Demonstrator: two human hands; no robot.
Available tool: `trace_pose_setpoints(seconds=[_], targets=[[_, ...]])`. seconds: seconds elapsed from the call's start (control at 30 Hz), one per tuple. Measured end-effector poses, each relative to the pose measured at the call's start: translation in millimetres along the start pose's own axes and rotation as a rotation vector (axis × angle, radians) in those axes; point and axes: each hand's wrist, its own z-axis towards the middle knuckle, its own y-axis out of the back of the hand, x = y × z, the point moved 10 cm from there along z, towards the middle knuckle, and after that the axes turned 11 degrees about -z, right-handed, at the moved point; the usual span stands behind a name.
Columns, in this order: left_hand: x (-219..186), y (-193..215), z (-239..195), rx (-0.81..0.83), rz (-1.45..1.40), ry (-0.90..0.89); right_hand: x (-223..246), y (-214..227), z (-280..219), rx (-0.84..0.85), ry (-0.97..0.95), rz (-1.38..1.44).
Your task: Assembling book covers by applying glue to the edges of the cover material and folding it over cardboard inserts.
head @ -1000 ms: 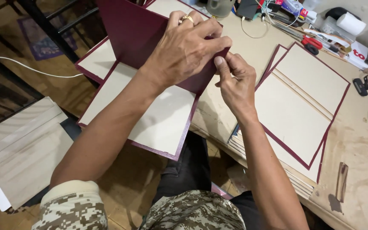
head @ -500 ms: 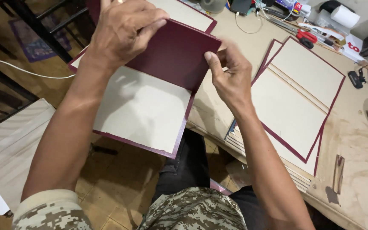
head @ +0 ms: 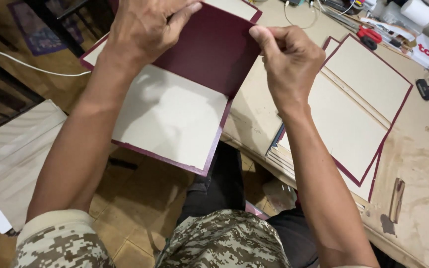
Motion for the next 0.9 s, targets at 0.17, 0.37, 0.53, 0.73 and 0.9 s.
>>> trace_pose_setpoints(seconds=[0.17,0.37,0.53,0.73,0.9], targets=[[-66,-42,-75,0.651,0.328,0.17,-56,-11,-6,0.07,-0.361,0.177],[-138,-38,-173,0.619,-0.101,0.206,-95,-37,-10,0.186,-0.708,0.194],[-138,19,-95,0.263,-0.097,0.026,-136,-58,-28,0.194,-0.949,0.223],[-88,-5,-21,0.217,0.087,-0.034,-209,-83,-100,0.396,-1.003,-0.051],[-54,-32,21,0.159,-0.096,-0.029,-89,-44,-81,0.44,-0.619,0.24]])
